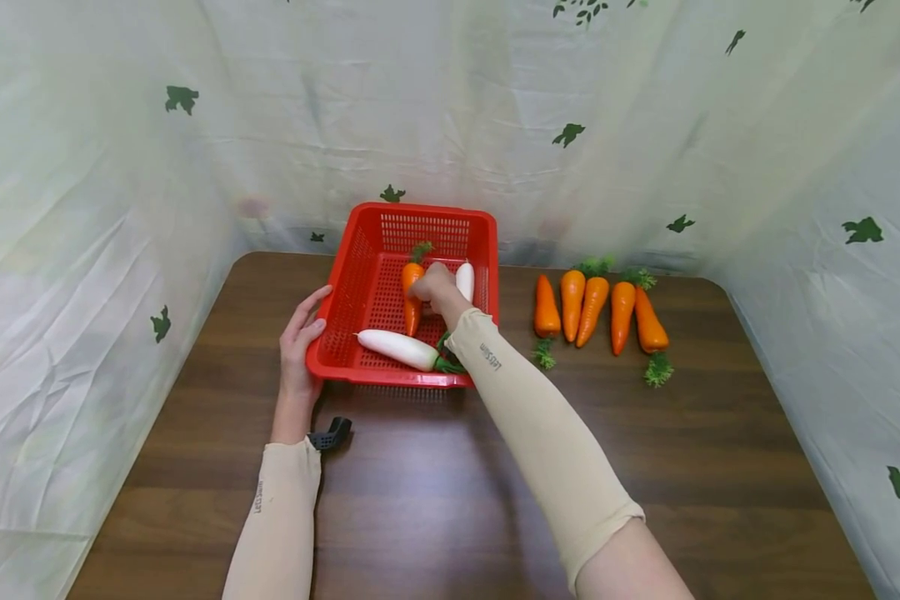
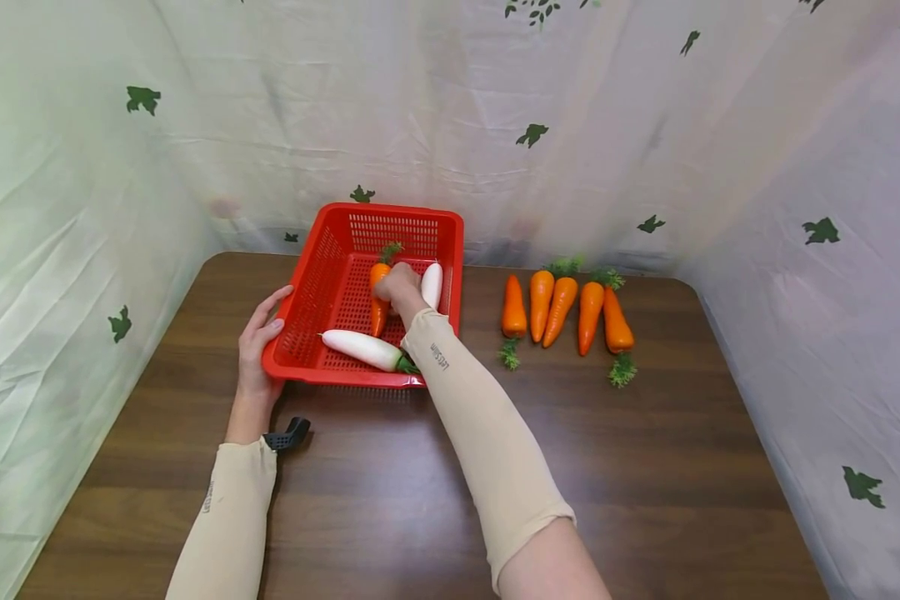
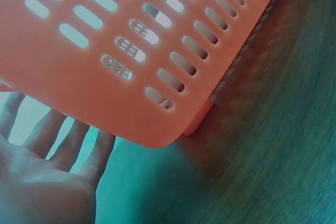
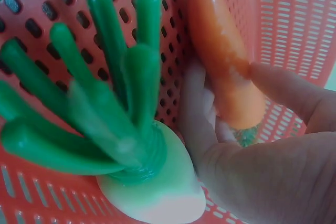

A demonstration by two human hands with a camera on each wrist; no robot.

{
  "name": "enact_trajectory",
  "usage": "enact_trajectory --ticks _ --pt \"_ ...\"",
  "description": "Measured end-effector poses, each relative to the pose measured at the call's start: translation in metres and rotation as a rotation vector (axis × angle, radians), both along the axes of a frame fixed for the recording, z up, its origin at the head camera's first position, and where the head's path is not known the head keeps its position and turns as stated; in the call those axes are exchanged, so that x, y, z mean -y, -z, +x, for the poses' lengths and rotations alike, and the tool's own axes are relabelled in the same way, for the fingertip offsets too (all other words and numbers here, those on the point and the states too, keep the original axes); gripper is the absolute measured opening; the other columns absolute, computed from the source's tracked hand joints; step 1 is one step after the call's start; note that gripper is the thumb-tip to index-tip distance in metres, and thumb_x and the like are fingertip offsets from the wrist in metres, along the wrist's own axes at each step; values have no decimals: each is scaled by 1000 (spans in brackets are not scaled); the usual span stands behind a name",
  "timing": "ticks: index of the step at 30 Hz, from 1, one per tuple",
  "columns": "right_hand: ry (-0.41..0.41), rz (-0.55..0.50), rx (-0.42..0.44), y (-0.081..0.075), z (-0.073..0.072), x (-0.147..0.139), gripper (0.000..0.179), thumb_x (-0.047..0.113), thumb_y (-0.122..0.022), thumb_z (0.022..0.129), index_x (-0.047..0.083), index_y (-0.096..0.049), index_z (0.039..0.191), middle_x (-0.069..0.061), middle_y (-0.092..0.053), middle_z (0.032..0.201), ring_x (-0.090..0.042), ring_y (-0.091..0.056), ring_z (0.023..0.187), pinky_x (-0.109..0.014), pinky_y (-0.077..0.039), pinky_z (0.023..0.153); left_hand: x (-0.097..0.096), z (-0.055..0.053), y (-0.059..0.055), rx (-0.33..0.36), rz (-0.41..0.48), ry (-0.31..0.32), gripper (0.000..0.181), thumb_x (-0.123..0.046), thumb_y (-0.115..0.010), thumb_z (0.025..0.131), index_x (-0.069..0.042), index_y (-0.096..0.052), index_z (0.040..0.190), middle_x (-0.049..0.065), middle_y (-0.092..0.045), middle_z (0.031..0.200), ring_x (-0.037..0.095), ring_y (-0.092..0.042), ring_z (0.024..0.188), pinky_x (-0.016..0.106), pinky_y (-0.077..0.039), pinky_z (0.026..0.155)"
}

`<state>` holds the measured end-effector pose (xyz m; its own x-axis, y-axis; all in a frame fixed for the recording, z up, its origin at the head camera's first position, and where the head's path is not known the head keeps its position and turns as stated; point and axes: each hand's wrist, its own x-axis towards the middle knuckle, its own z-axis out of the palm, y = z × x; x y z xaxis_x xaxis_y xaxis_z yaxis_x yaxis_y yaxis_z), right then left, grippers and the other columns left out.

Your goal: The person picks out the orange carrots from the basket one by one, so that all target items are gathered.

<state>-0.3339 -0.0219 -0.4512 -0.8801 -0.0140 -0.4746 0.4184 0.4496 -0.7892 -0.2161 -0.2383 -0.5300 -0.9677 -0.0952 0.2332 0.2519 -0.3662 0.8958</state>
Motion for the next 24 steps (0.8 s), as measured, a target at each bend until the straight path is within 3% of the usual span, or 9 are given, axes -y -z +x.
enact_trajectory --ticks 8,14,19,24 --pt "5 -95 43 -2 -2 -7 38 0 -68 95 -6 -56 130 -21 -61 124 -35 -71 103 -43 -66 84 -3 -1 -1 4 -2 5 51 -13 -51 103 -10 -54 153 16 -52 155 34 -56 129 32 -59 102" --pt "29 -244 62 -22 6 -13 45 -1 -69 95 -5 -48 134 -22 -58 131 -36 -69 112 -48 -61 98 -2 -1 -2 5 4 4 51 -12 -50 103 -9 -54 153 18 -53 154 34 -55 128 32 -60 99" --pt "24 -346 71 -32 7 -13 37 -1 -71 94 -4 -50 124 -25 -56 139 -38 -66 122 -52 -55 107 0 -1 -3 7 29 12 51 -9 -48 102 -7 -53 153 20 -53 152 34 -56 127 32 -60 98" --pt "5 -378 46 -40 10 -16 28 0 -72 94 -7 -60 117 -24 -63 130 -36 -70 115 -53 -56 105 0 -1 -4 8 38 19 51 -8 -47 102 -6 -53 153 23 -52 151 34 -57 124 32 -61 96"
